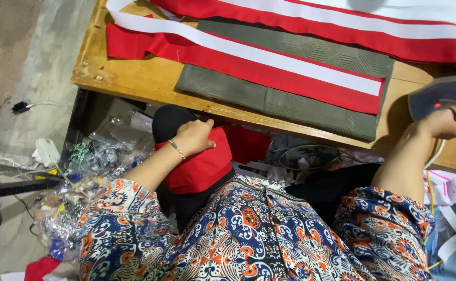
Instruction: The person irons a long red and white striped fabric on a low wooden table. They repeatedly align the white stripe, press it with an iron, and smooth the fabric by hand.
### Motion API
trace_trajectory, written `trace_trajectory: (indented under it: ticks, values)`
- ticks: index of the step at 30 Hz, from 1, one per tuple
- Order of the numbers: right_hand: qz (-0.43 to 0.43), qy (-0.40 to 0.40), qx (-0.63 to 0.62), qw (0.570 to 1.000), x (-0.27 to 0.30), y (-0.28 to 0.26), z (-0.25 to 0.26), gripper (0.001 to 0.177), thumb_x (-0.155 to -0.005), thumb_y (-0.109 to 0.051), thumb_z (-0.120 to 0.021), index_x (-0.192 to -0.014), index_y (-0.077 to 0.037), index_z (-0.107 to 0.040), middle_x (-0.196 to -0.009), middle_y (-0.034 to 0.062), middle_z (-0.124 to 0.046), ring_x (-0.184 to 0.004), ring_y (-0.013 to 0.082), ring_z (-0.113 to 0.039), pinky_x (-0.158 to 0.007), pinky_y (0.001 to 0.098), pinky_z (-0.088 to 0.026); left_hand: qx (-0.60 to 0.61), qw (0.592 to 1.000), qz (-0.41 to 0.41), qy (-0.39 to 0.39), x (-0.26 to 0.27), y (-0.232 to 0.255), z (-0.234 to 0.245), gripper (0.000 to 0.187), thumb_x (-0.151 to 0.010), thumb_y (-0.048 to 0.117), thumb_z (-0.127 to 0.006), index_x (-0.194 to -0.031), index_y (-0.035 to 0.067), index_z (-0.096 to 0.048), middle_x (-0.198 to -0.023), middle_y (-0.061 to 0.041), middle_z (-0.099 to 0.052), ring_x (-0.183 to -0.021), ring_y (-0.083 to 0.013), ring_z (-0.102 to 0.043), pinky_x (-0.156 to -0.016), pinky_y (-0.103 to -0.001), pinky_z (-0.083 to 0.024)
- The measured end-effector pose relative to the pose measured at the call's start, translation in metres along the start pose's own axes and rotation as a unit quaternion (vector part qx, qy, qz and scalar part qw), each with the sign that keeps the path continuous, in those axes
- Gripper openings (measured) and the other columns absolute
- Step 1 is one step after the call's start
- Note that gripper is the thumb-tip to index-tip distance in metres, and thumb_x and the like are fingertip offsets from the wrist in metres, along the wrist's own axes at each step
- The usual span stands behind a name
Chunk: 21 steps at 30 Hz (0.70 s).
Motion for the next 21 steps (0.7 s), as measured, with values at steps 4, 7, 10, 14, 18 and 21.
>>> trace_trajectory:
  ticks: [4,7,10,14,18,21]
  values:
    - [-0.12,-0.015,-0.088,0.989,0.011,-0.011,0.011,0.043,-0.07,-0.005,-0.07,-0.111,-0.017,-0.076,-0.099,0.0145,-0.096,-0.083,0.0327,-0.096,-0.072,0.0386,-0.074,0.001,1.0,0.007,-0.008,0.025,-0.011,0.015,0.056,-0.088,0.043,-0.078,-0.126,0.01,-0.053,-0.112,-0.021,-0.07,-0.103,-0.0449,-0.069,-0.079,-0.055,-0.057]
    - [-0.135,-0.004,-0.005,0.991,0.0,0.005,0.012,0.045,-0.064,-0.007,-0.064,-0.106,-0.023,-0.072,-0.102,0.0166,-0.09,-0.085,0.035,-0.091,-0.076,0.0433,-0.068,-0.017,1.0,-0.014,0.018,0.022,-0.015,0.017,0.053,-0.087,0.04,-0.079,-0.123,0.01,-0.055,-0.108,-0.021,-0.071,-0.1,-0.0442,-0.07,-0.075,-0.054,-0.057]
    - [-0.225,-0.009,-0.048,0.973,0.024,-0.045,0.053,0.044,-0.051,-0.004,-0.069,-0.09,-0.019,-0.055,-0.09,0.018,-0.069,-0.075,0.0363,-0.067,-0.067,0.0484,-0.049,-0.009,0.99,-0.054,0.129,-0.011,-0.017,0.021,0.046,-0.089,0.04,-0.078,-0.113,0.006,-0.058,-0.103,-0.022,-0.069,-0.095,-0.0456,-0.069,-0.071,-0.056,-0.055]
    - [-0.371,-0.121,-0.151,0.908,0.081,-0.129,0.11,0.029,-0.051,0.001,-0.069,-0.071,-0.011,-0.052,-0.08,0.0073,-0.065,-0.063,0.0197,-0.043,-0.052,0.0348,-0.021,0.294,0.938,-0.1,0.153,-0.06,-0.003,0.054,0.064,-0.095,0.039,-0.068,-0.149,0.01,-0.051,-0.145,-0.02,-0.052,-0.126,-0.0335,-0.059,-0.103,-0.048,-0.048]
    - [-0.401,-0.297,-0.194,0.844,0.134,-0.166,0.117,0.01,-0.073,0.0,-0.062,-0.076,-0.009,-0.058,-0.064,0.0026,-0.051,-0.055,0.0126,-0.048,-0.053,0.0238,-0.039,0.535,0.82,-0.021,0.201,-0.165,0.013,0.024,0.056,-0.086,0.043,-0.072,-0.135,0.017,-0.059,-0.142,-0.006,-0.062,-0.119,-0.0175,-0.067,-0.099,-0.03,-0.051]
    - [-0.483,-0.43,-0.272,0.713,0.176,-0.169,0.102,0.025,-0.088,0.007,-0.059,-0.082,-0.017,-0.059,-0.062,-0.0029,-0.053,-0.049,0.0094,-0.05,-0.045,0.0217,-0.045,0.32,0.893,-0.089,0.305,-0.195,0.038,0.024,0.055,-0.09,0.029,-0.074,-0.14,0.013,-0.058,-0.144,-0.018,-0.051,-0.122,-0.0364,-0.062,-0.101,-0.045,-0.052]
Point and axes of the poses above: each hand's wrist, its own x-axis away from the middle knuckle, its own z-axis out of the back of the hand, y = z × x, the point moved 3 cm from there along -x, towards the middle knuckle
